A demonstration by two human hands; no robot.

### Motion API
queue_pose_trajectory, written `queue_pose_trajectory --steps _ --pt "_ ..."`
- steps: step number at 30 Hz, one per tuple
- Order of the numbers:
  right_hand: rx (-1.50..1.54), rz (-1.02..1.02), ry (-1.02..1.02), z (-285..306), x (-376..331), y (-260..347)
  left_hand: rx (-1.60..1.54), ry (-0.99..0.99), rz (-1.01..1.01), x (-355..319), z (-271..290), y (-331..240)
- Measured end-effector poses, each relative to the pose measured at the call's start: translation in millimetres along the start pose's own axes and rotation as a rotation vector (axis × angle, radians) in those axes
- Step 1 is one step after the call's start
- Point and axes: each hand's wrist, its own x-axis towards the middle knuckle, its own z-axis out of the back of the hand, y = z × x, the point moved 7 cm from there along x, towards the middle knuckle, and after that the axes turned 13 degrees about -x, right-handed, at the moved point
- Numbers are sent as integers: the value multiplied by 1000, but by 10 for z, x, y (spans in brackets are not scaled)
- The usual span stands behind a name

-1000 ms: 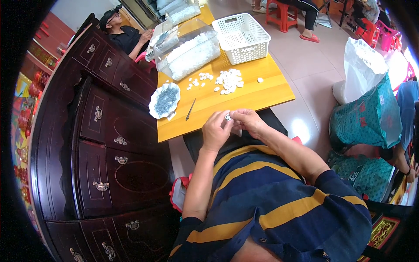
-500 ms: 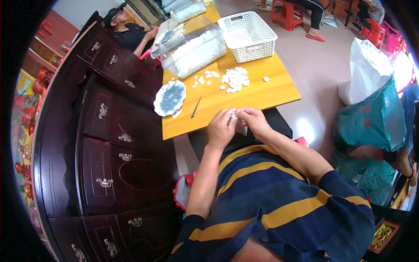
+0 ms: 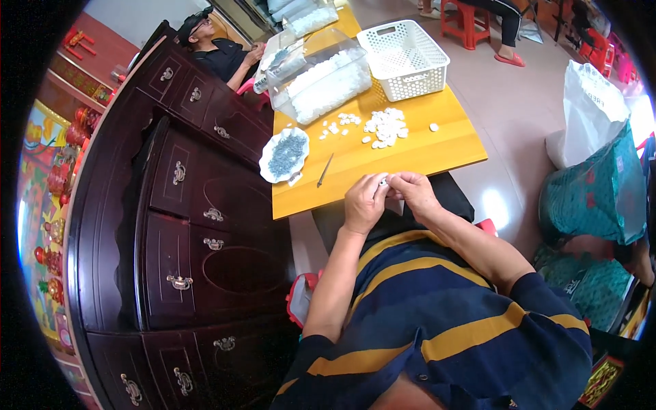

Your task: Assembling small white plastic components by inserting metal pins into them.

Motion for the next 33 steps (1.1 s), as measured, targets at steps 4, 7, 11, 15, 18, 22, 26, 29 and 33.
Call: queue_pose_trajectory --steps 4,7,11,15,18,22,26,29,33 --pt "24 22 -5 38 -20 97 -26 22 23 44 -67 41" --pt "141 7 49 -6 -35 199 -55 1 -1 105 -63 47" --pt "189 -25 62 -18 -63 257 -97 12 35 134 -67 99" --pt "131 12 42 32 -52 271 -100 14 21 174 -76 62" --pt "156 18 61 42 -30 238 -90 12 3 189 -85 39" --pt "172 31 61 26 -32 248 -83 14 -13 198 -73 38" --pt "156 31 32 49 -39 255 -117 23 -1 207 -85 52" --pt "152 26 24 59 -36 251 -141 27 20 211 -94 66" --pt "121 43 9 78 -21 233 -137 35 36 211 -101 72"
